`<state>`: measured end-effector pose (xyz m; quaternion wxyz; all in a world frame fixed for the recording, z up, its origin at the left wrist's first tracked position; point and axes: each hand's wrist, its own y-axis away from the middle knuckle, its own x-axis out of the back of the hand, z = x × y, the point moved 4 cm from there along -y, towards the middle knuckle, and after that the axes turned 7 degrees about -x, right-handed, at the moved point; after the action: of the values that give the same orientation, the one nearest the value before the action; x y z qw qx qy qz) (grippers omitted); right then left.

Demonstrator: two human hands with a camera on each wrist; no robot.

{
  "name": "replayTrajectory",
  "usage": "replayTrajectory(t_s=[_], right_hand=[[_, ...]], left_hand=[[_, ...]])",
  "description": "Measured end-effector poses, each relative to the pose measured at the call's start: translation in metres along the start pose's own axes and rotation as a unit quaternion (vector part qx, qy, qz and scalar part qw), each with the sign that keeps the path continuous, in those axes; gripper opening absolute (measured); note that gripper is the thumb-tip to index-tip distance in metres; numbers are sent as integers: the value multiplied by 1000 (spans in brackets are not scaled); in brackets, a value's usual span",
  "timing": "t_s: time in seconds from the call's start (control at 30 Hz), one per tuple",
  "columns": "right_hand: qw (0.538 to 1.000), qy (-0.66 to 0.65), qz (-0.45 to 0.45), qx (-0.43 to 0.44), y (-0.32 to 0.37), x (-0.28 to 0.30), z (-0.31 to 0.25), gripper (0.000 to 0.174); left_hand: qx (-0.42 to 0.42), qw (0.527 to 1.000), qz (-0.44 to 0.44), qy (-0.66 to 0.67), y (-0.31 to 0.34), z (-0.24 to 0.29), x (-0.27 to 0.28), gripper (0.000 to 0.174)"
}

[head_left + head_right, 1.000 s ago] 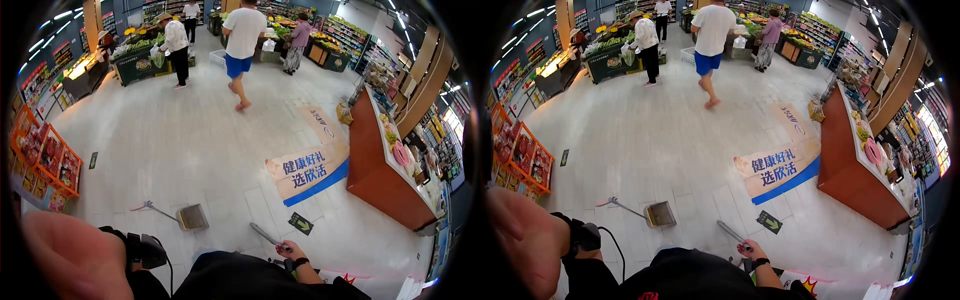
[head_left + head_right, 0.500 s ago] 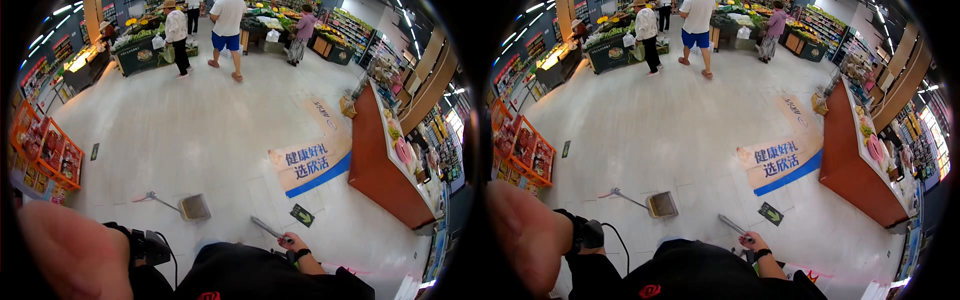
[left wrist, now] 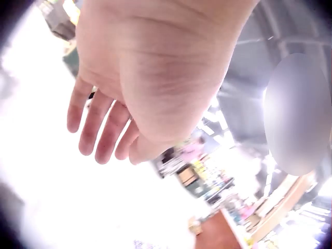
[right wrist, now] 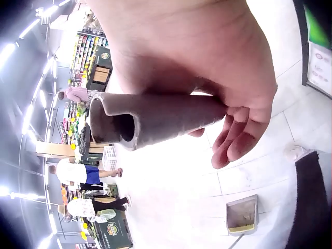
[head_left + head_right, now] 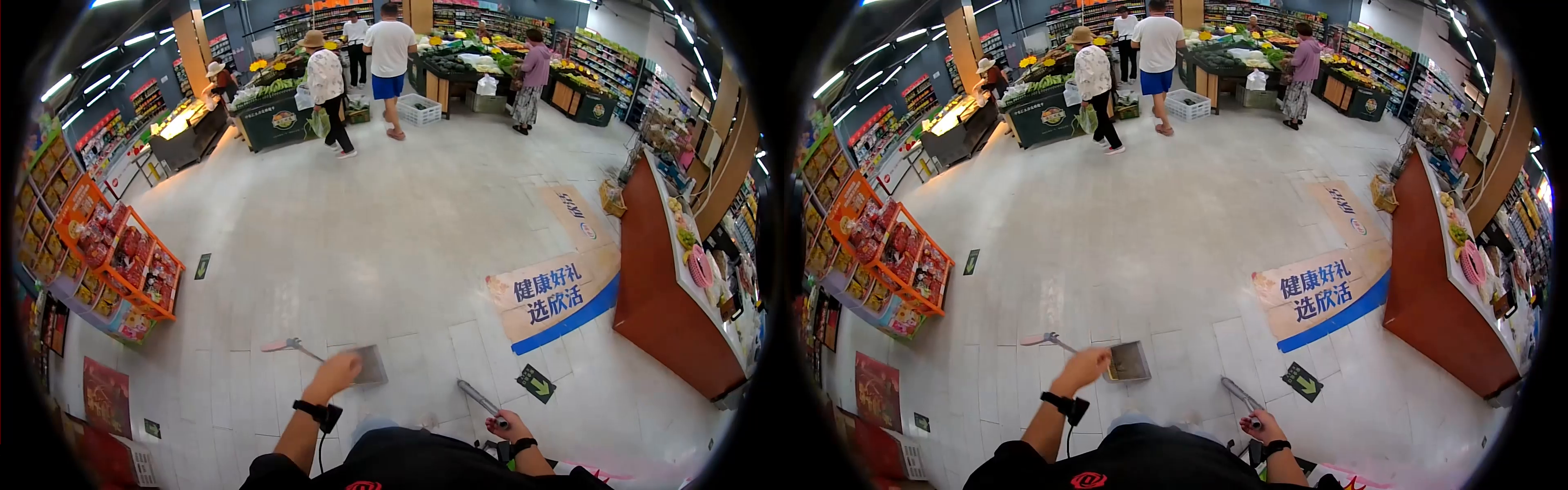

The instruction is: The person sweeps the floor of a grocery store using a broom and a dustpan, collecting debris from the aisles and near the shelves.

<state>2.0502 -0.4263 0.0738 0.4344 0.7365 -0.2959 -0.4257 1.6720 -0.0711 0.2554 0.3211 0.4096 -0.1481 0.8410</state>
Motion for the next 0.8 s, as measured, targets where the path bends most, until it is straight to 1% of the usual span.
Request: replayTrajectory(t_s=[0.03,0.07,0.1,0.13,0.17,0.2,0.23,0.27,0.3,0.33,0.37,0.4,0.47,0.5,0.53,0.57,0.6,0.63,0.67,0.7,0.73,0.8], right_hand=[[1000,1,6,1,4,-7,-2,15],[1000,1,13,2,5,-12,-3,15],[1000,3,12,0,-7,-5,0,15],[999,-14,18,-26,-20,1,2,15],[998,-32,24,-53,-30,5,4,16],[998,-30,23,-53,-30,0,5,16],[998,-19,37,-45,-28,-5,5,15],[998,-8,52,-39,-25,-8,7,15],[998,-8,51,-40,-31,-9,8,15],[995,0,31,-93,-40,-8,15,15],[989,8,11,-145,-47,-7,22,15],[989,8,12,-146,-51,-12,24,15],[969,162,88,-163,-55,-14,32,12],[968,163,91,-167,-62,-13,37,12],[971,133,86,-181,-79,-6,43,10],[973,102,80,-192,-95,-2,47,9],[973,104,81,-190,-106,-1,50,9],[975,70,79,-194,-113,-3,55,7],[976,35,78,-198,-119,-6,60,5],[977,37,78,-196,-117,-16,64,5],[978,55,90,-182,-107,-25,70,6],[977,74,103,-169,-82,-47,84,7]], left_hand=[[57,994,-93,-16,17,-48,-43,26],[51,993,-102,18,44,-91,-84,27],[64,990,-123,24,73,-116,-112,31],[102,973,-203,41,103,-142,-140,36],[137,963,-231,29,135,-173,-172,38],[-20,952,-298,-62,174,-245,-239,32],[162,918,-361,28,194,-239,-236,32],[337,840,-409,117,224,-223,-229,32],[338,832,-427,111,242,-227,-231,32],[339,822,-445,106,263,-230,-234,32],[455,788,-383,163,269,-211,-217,34],[456,787,-383,163,267,-213,-214,34],[445,806,-343,186,268,-214,-207,37],[412,837,-313,178,265,-226,-210,37],[404,848,-302,163,256,-230,-205,36],[397,867,-243,179,246,-231,-197,34],[386,883,-183,194,236,-231,-189,33],[385,883,-182,196,227,-239,-188,33],[313,925,-151,152,211,-246,-181,31],[237,958,-118,106,196,-251,-172,30],[236,959,-116,108,185,-254,-161,30],[200,975,-37,86,152,-257,-130,24]])
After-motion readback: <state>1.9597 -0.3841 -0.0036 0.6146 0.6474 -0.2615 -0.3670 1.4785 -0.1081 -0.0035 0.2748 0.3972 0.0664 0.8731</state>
